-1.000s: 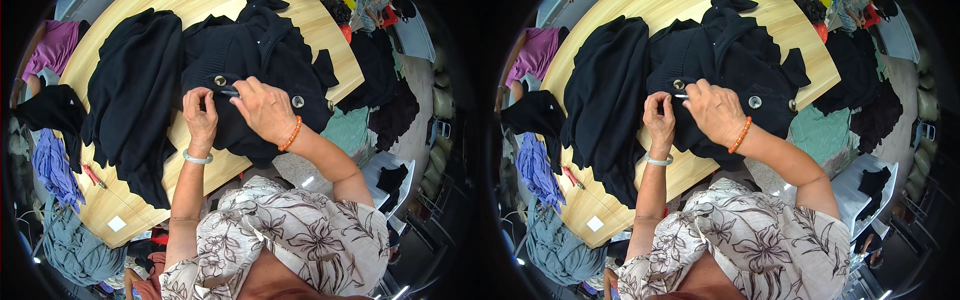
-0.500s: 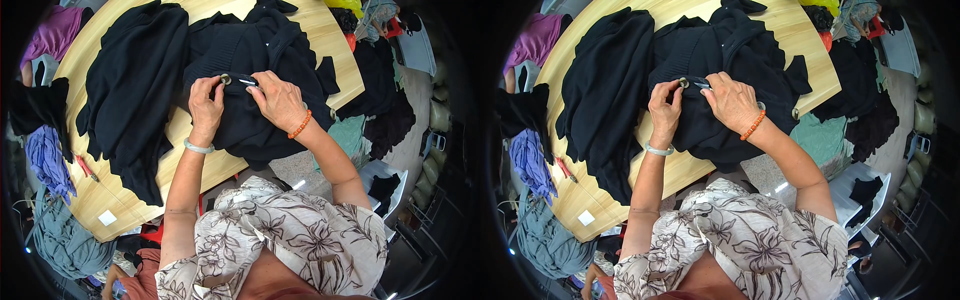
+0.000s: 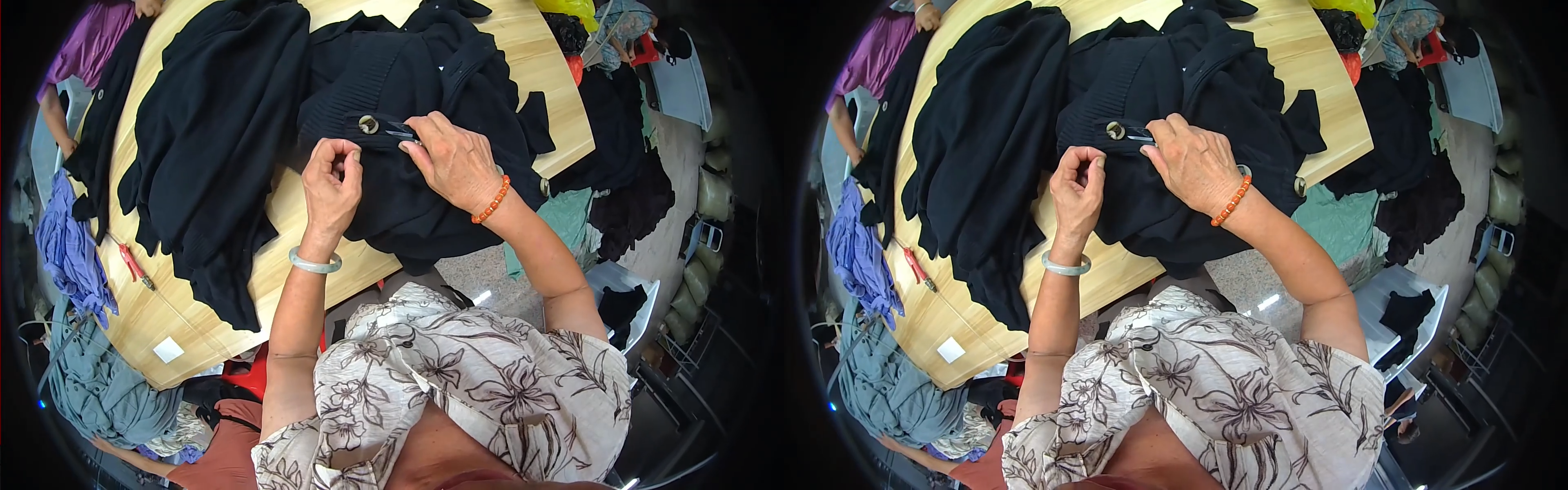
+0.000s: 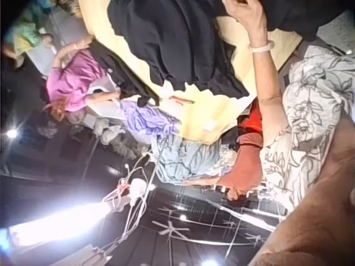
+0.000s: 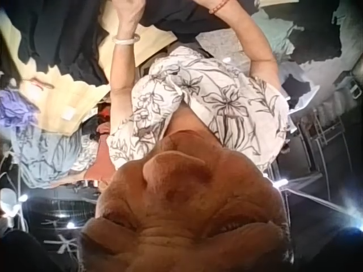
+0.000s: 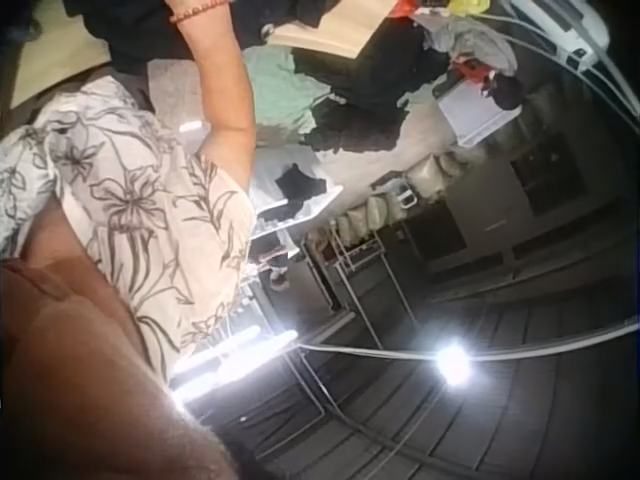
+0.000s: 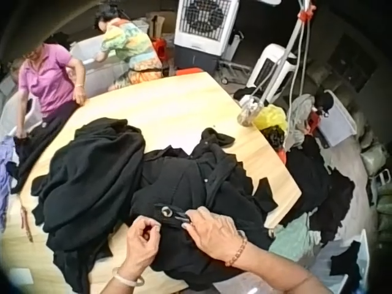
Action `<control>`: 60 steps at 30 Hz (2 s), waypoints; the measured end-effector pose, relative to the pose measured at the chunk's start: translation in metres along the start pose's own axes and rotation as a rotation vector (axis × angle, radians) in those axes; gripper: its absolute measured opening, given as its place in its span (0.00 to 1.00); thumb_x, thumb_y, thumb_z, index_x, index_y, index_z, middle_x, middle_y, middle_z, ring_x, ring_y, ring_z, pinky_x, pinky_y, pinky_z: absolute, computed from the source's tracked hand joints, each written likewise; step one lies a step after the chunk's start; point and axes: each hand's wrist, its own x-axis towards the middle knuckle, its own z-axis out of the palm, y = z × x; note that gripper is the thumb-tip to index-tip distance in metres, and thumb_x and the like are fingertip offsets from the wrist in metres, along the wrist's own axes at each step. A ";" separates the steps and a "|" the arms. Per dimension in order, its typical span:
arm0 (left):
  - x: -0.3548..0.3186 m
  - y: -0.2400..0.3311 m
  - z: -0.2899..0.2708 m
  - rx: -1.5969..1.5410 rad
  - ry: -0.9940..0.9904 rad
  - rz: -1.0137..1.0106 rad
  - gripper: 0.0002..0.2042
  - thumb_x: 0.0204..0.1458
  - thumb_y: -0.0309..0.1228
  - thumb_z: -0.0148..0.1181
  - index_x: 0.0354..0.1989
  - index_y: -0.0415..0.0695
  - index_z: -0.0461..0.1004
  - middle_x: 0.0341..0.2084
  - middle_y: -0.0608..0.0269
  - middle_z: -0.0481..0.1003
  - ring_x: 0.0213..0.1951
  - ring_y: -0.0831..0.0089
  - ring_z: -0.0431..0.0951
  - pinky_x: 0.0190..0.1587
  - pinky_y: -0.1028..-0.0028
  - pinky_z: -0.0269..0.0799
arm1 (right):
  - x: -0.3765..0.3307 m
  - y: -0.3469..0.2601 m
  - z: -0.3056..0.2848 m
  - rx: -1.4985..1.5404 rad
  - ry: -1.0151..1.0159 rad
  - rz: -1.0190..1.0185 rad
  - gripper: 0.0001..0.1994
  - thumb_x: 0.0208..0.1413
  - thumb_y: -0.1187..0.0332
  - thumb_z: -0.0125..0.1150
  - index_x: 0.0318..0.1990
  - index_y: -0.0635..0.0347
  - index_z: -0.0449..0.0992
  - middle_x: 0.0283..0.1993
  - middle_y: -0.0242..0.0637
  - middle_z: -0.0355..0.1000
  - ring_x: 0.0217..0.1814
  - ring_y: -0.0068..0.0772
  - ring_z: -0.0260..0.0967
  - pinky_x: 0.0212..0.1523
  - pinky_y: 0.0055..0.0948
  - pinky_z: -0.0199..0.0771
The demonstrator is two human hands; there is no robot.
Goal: Inspecting garments and using small clippers to trim loose threads near metal eyelets.
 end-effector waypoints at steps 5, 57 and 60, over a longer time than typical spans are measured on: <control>0.005 -0.012 0.004 -0.024 0.105 -0.015 0.07 0.50 0.21 0.64 0.36 0.39 0.74 0.31 0.65 0.71 0.29 0.78 0.69 0.32 0.80 0.66 | 0.006 -0.002 0.000 -0.030 -0.034 -0.009 0.12 0.57 0.63 0.63 0.42 0.60 0.73 0.36 0.39 0.72 0.31 0.47 0.75 0.31 0.37 0.76; 0.010 -0.018 0.004 0.047 0.084 0.183 0.03 0.48 0.18 0.60 0.30 0.38 0.74 0.29 0.58 0.76 0.35 0.65 0.75 0.39 0.71 0.71 | 0.022 -0.011 -0.001 -0.155 -0.180 -0.191 0.12 0.55 0.60 0.65 0.38 0.58 0.72 0.32 0.37 0.70 0.33 0.40 0.75 0.33 0.34 0.75; 0.008 -0.020 0.003 0.037 0.076 0.185 0.03 0.47 0.18 0.60 0.30 0.38 0.74 0.29 0.58 0.76 0.35 0.65 0.75 0.40 0.70 0.71 | 0.032 -0.009 0.006 -0.179 -0.184 -0.279 0.12 0.55 0.61 0.64 0.35 0.59 0.71 0.30 0.38 0.71 0.33 0.40 0.75 0.33 0.35 0.75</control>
